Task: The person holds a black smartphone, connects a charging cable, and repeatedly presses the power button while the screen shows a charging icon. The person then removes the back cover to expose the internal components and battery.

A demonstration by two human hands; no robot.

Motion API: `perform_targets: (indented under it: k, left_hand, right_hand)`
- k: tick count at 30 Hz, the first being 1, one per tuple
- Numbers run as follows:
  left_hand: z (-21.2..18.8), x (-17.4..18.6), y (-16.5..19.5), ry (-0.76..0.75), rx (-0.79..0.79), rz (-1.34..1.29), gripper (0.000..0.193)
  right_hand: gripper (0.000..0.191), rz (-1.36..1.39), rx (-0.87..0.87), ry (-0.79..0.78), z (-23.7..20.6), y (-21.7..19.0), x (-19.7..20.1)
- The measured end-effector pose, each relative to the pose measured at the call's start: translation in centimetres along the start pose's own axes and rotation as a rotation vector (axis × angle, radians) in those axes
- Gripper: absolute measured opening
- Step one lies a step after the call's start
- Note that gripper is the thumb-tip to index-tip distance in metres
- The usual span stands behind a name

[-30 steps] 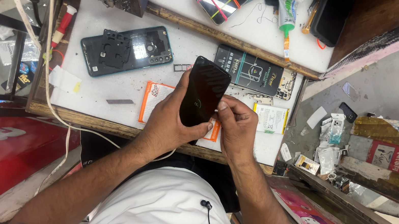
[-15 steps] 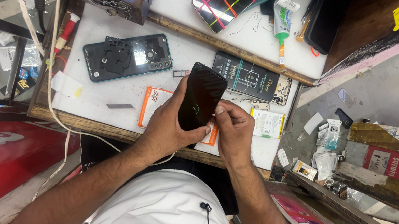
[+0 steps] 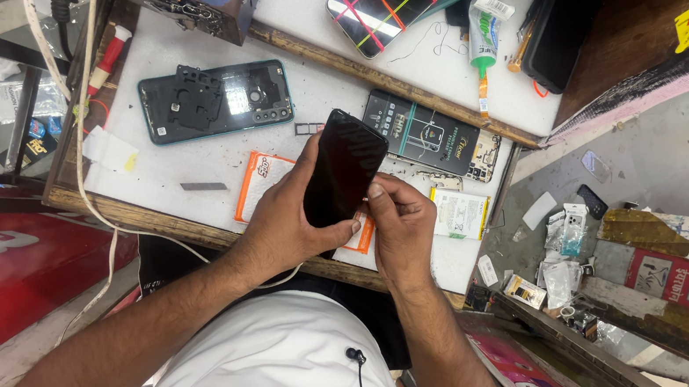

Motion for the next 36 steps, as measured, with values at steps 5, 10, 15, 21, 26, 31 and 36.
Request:
perform_targets:
  k: [5, 10, 15, 21, 26, 31, 36]
  left_hand:
    - [0.08, 0.08, -0.27, -0.001, 0.013, 0.006, 0.116]
    - [0.05, 0.05, -0.4, -0.002, 0.02, 0.017, 0.117]
    - [0.1, 0.1, -0.43, -0.009, 0.01, 0.019, 0.117]
    - [0.06, 0.17, -0.43, -0.006, 0.006, 0.005, 0.117]
    - [0.1, 0.27, -0.6, -0.013, 0.002, 0.006, 0.118]
    - [0.1, 0.22, -0.69, -0.014, 0.006, -0.004, 0.118]
    - [0.09, 0.18, -0.67, -0.011, -0.016, 0.002, 0.118]
  right_hand:
    - [0.023, 0.019, 0.009, 0.003, 0.06, 0.02, -0.33]
    - [0.024, 0.022, 0.004, 0.001, -0.07, -0.07, -0.48]
    - [0.023, 0.036, 0.018, 0.001, -0.13, 0.06, -0.46]
    - [0.023, 0.026, 0.008, 0.02, -0.23, 0.25, -0.34]
    - [0.023, 0.02, 0.018, 0.025, -0.16, 0.38, -0.37]
    - [0.023, 0.031, 0.035, 0.017, -0.18, 0.39, -0.45]
    - [0.023, 0.04, 0.03, 0.021, -0.28, 0.3, -0.51]
Point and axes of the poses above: each hand's wrist, its own z-axis towards the middle knuckle, its own x-axis out of the back of the hand, y = z × x, the point moved 1 cm from there along z, towards the middle knuckle, and after that the axes turned 6 degrees about x, right-handed, at the moved point
